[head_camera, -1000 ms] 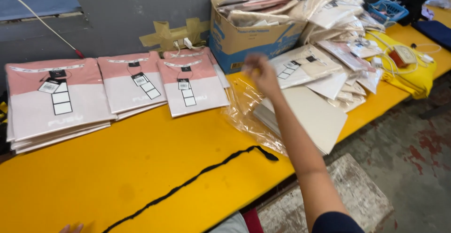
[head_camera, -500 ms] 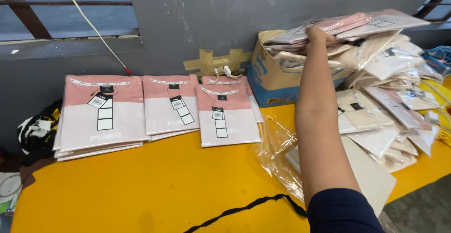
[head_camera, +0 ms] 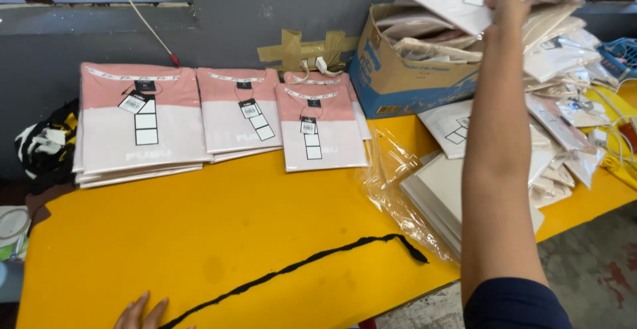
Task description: Bundling stacks of folded shirts using a black ribbon, tying knots, and cutting the ribbon with scissors.
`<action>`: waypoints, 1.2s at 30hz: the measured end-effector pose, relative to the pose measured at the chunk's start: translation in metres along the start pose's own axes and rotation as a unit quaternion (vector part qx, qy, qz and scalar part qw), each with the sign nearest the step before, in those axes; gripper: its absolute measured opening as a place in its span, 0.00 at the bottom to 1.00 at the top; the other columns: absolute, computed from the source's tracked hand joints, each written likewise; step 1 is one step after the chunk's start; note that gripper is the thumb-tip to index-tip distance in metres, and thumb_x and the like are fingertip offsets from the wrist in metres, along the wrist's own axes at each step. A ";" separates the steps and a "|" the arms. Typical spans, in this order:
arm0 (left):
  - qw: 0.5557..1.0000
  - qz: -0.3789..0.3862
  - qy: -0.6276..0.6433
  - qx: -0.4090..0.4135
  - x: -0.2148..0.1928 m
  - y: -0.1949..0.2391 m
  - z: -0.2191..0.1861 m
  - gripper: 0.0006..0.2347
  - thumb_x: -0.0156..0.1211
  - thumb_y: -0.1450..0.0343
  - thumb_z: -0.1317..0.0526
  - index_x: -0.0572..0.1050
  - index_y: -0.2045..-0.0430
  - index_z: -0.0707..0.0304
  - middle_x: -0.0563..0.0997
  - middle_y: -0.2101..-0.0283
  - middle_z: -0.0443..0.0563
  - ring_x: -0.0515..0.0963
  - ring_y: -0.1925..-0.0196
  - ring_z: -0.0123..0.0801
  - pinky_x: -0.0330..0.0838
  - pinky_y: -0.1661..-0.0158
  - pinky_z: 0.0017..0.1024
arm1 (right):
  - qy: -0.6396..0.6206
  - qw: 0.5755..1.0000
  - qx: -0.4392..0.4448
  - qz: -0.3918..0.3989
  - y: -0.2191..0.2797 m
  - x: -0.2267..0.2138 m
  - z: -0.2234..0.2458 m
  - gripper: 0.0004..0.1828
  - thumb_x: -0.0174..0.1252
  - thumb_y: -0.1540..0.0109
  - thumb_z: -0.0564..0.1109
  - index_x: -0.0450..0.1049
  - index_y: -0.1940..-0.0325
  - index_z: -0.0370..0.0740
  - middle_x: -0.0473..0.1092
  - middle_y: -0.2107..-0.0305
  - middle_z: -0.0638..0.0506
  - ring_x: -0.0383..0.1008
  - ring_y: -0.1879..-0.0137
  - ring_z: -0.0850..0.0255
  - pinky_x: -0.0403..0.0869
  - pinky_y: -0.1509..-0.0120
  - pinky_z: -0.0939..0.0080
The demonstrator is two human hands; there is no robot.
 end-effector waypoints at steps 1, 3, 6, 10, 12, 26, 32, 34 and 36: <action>0.996 -0.084 0.011 -0.004 -0.029 -0.011 -0.034 0.30 0.54 0.43 0.35 0.78 0.48 0.41 0.74 0.31 0.52 0.72 0.29 0.54 0.62 0.27 0.48 | 0.013 0.999 0.023 0.041 0.036 -0.012 0.024 0.29 0.60 0.57 0.25 0.70 0.51 0.35 0.79 0.69 0.39 0.84 0.68 0.46 0.87 0.65 0.37; 0.986 -0.165 0.022 -0.009 -0.066 -0.025 -0.071 0.33 0.57 0.45 0.33 0.81 0.52 0.52 0.79 0.35 0.57 0.77 0.34 0.54 0.66 0.31 0.50 | 0.028 0.995 0.048 0.081 0.118 -0.044 0.064 0.14 0.67 0.52 0.28 0.78 0.63 0.29 0.83 0.69 0.38 0.88 0.66 0.42 0.90 0.59 0.35; 0.983 -0.170 -0.060 0.025 -0.091 -0.029 -0.085 0.29 0.58 0.42 0.34 0.82 0.53 0.48 0.82 0.38 0.51 0.82 0.40 0.47 0.71 0.39 0.46 | 0.013 0.992 0.028 0.118 0.229 -0.106 0.080 0.23 0.67 0.48 0.35 0.80 0.47 0.32 0.84 0.57 0.45 0.88 0.53 0.49 0.89 0.48 0.56; 0.996 -0.069 -0.031 -0.044 -0.114 -0.030 -0.100 0.31 0.56 0.42 0.35 0.77 0.45 0.44 0.74 0.28 0.47 0.73 0.29 0.42 0.58 0.32 0.48 | -0.028 0.983 0.048 0.175 0.301 -0.187 0.001 0.25 0.65 0.47 0.40 0.78 0.45 0.33 0.80 0.54 0.46 0.83 0.49 0.53 0.82 0.39 0.54; 0.997 -0.048 0.009 -0.055 -0.118 -0.029 -0.097 0.31 0.55 0.39 0.36 0.76 0.42 0.44 0.71 0.26 0.48 0.70 0.27 0.44 0.56 0.30 0.50 | -0.010 0.976 0.073 0.205 0.344 -0.211 -0.038 0.26 0.64 0.45 0.40 0.76 0.42 0.38 0.78 0.52 0.48 0.81 0.48 0.54 0.80 0.39 0.53; 0.828 0.333 0.442 -0.090 -0.137 -0.187 -0.243 0.31 0.49 0.24 0.50 0.47 0.29 0.66 0.54 0.28 0.76 0.64 0.31 0.71 0.59 0.35 0.68 | 0.034 0.893 0.407 0.191 0.468 -0.217 -0.153 0.30 0.73 0.46 0.38 0.69 0.42 0.38 0.78 0.60 0.36 0.83 0.58 0.42 0.82 0.55 0.37; 0.563 0.264 0.737 -0.263 -0.096 -0.257 -0.342 0.27 0.48 0.21 0.59 0.42 0.33 0.69 0.59 0.34 0.74 0.69 0.35 0.66 0.68 0.42 0.64 | 0.084 0.761 0.415 0.490 0.478 -0.157 -0.143 0.37 0.53 0.30 0.64 0.56 0.24 0.43 0.56 0.29 0.33 0.54 0.25 0.36 0.58 0.28 0.24; 0.556 0.240 0.755 -0.249 -0.072 -0.278 -0.344 0.24 0.49 0.21 0.60 0.45 0.35 0.67 0.61 0.36 0.69 0.70 0.36 0.60 0.71 0.43 0.59 | 0.231 0.766 0.255 0.543 0.467 -0.144 -0.073 0.29 0.50 0.31 0.55 0.64 0.31 0.36 0.64 0.38 0.30 0.65 0.33 0.36 0.64 0.31 0.30; 0.549 0.217 0.772 -0.236 -0.052 -0.301 -0.339 0.22 0.49 0.21 0.60 0.48 0.36 0.64 0.63 0.38 0.65 0.71 0.38 0.55 0.74 0.45 0.55 | 0.366 0.737 0.084 0.563 0.425 -0.124 -0.037 0.24 0.46 0.33 0.46 0.73 0.39 0.29 0.73 0.47 0.28 0.75 0.42 0.36 0.70 0.33 0.36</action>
Point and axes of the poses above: each hand's wrist, its own y-axis away from the middle knuckle, its own x-axis out of the palm, z = x × y, the point moved 2 cm from there along -y, towards the middle knuckle
